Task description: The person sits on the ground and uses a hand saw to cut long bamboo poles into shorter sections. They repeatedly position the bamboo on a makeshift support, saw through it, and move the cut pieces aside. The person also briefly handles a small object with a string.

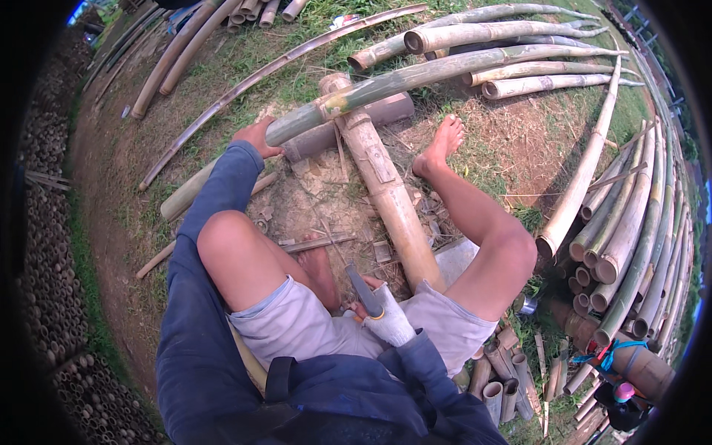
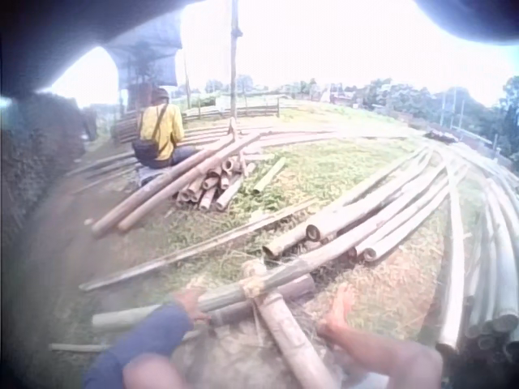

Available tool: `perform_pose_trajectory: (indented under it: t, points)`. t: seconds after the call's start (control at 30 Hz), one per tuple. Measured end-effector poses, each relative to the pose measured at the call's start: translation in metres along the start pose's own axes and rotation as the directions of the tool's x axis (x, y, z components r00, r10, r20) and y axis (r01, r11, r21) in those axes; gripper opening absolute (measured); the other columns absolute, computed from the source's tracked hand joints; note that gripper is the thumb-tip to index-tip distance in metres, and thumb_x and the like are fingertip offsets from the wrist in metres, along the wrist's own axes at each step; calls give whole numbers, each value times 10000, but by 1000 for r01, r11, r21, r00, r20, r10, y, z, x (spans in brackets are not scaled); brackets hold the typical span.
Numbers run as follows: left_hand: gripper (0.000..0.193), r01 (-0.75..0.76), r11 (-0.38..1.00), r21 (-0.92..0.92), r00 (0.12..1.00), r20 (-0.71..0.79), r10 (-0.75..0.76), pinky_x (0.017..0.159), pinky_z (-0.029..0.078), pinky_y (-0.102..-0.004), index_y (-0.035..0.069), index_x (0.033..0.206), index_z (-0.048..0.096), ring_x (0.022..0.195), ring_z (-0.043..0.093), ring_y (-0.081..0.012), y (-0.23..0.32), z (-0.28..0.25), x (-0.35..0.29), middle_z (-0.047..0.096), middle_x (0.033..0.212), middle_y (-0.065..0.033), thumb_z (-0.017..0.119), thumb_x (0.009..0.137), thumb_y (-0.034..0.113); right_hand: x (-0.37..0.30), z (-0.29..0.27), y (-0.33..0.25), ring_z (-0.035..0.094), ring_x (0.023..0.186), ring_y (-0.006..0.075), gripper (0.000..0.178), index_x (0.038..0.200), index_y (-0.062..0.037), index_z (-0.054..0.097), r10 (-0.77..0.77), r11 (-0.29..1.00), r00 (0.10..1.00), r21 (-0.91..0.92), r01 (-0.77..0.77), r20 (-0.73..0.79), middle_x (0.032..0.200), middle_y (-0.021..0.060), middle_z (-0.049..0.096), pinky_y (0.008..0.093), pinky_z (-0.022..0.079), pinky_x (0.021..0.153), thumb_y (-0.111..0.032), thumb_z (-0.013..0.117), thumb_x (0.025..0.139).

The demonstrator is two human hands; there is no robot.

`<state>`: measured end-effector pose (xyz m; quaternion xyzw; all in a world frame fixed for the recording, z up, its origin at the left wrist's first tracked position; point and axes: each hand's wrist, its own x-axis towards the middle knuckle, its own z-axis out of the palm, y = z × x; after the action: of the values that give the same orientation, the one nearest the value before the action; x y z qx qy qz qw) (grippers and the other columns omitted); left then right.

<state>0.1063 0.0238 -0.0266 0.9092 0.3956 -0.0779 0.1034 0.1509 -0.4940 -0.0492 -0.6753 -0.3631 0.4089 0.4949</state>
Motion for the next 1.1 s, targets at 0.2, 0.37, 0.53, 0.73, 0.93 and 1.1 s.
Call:
perform_pose_trajectory:
  t: [0.2,0.37,0.53,0.73,0.93,1.1]
  points:
    - [818,-84,994,71,899,-425,106,995,548,-467,172,1433,533,1160,663,-346,18,36,-43,660,1221,-126,942,732,274,-4,-14,-32,635,822,118,581,1470,-25,436,303,910,953,293,-295,20,1038,45,614,275,530,743,-112,754,992]
    - [805,-87,993,77,861,-496,114,1010,536,-454,146,1422,536,1139,655,-335,17,46,-48,656,1196,-125,920,718,213,-35,-36,-67,585,670,85,558,1450,-54,428,413,851,910,366,-377,-24,894,3,577,255,474,601,-178,749,1011]
    - [740,-129,988,88,795,-587,156,944,542,-429,122,1388,569,1069,674,-314,16,51,-48,665,1115,-118,908,733,182,-93,-88,-64,608,590,149,606,1408,-63,409,343,894,939,318,-315,-36,845,41,543,270,466,495,-274,785,983]
    - [717,-122,989,84,800,-581,148,959,543,-428,119,1392,570,1069,678,-316,14,54,-46,668,1115,-117,874,743,140,-164,-154,-101,573,487,182,486,1244,-90,404,182,942,982,297,-159,-51,635,61,573,304,462,440,-260,777,982]
    - [590,-125,990,66,792,-594,140,973,539,-434,122,1421,564,1099,676,-323,12,59,-50,674,1138,-127,722,855,66,-138,-104,-149,527,604,156,272,959,-78,513,56,901,966,430,60,-252,646,55,559,305,466,595,-224,738,1000]
    - [563,-119,990,73,780,-610,139,993,524,-446,132,1433,564,1113,671,-327,-8,68,-65,673,1152,-130,684,887,65,-60,-35,-165,486,628,141,217,1035,-61,500,-91,931,922,296,213,-376,664,34,493,292,426,630,-194,671,1027]
